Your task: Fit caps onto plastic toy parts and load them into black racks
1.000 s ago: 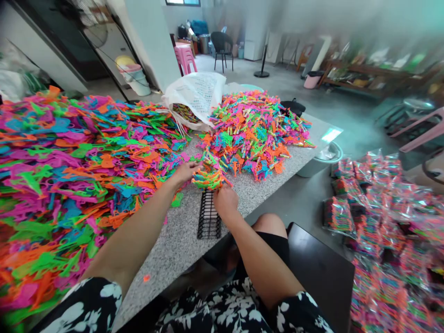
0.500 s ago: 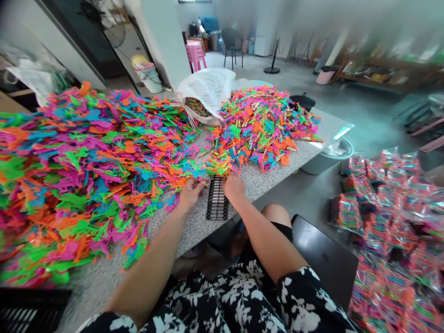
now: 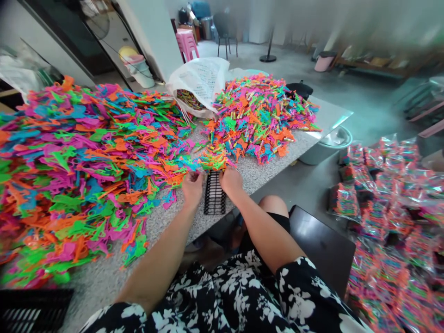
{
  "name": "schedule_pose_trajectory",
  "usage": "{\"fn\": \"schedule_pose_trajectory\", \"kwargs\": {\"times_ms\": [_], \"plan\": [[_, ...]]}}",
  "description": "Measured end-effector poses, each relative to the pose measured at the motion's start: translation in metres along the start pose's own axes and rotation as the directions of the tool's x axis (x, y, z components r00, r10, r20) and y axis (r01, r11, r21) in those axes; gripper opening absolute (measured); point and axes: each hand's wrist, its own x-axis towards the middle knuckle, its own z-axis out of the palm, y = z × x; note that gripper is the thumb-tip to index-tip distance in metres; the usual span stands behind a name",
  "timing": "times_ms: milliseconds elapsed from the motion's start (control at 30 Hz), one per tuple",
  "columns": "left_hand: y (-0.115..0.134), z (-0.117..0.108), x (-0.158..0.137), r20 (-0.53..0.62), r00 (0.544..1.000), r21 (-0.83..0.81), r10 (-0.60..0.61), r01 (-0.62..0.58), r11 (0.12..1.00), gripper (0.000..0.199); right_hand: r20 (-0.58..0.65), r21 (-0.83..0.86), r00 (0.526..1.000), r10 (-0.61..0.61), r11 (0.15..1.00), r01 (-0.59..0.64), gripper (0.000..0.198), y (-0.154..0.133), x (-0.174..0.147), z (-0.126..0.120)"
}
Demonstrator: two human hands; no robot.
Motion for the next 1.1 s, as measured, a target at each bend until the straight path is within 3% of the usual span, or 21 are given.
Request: {"fn": "schedule_pose_trajectory", "kwargs": {"times_ms": [133, 267, 433, 567, 700, 933, 1100], "plan": [[-0.008, -0.014, -0.002, -0.038, 0.999, -0.055, 0.026, -0.028, 0.998, 0.018, 0.012, 0.016, 1.0, 0.002, 1.0, -0.003, 0.037, 0.001, 0.0, 0.0], [-0.013, -0.02, -0.002, 0.101, 0.989, 0.038, 0.112, -0.116, 0.992, 0.012, 0.012, 0.005, 1.0, 0.008, 1.0, -0.008, 0.036, 0.001, 0.002, 0.002], [-0.004, -0.009, 0.01, 0.25, 0.966, 0.085, 0.068, -0.091, 0.992, 0.016, -0.003, 0.013, 1.0, 0.03, 0.999, -0.03, 0.037, 0.001, 0.002, 0.003], [0.003, -0.003, 0.014, 0.229, 0.972, 0.18, 0.051, -0.094, 0.979, 0.02, 0.003, 0.006, 1.0, 0.022, 1.0, -0.022, 0.037, 0.001, 0.002, 0.002], [0.001, 0.001, 0.011, 0.191, 0.976, 0.3, 0.107, -0.162, 0.94, 0.022, -0.006, 0.003, 1.0, -0.004, 1.0, 0.004, 0.036, 0.002, 0.003, 0.003], [0.001, 0.01, 0.0, 0.179, 0.967, 0.55, 0.179, -0.249, 0.797, 0.026, -0.023, -0.003, 1.0, -0.012, 1.0, 0.012, 0.036, 0.004, 0.002, 0.007], [0.002, 0.011, 0.002, 0.241, 0.946, 0.582, 0.217, -0.32, 0.748, 0.027, -0.033, -0.014, 0.999, -0.023, 1.0, 0.022, 0.037, 0.005, 0.002, 0.006]]}}
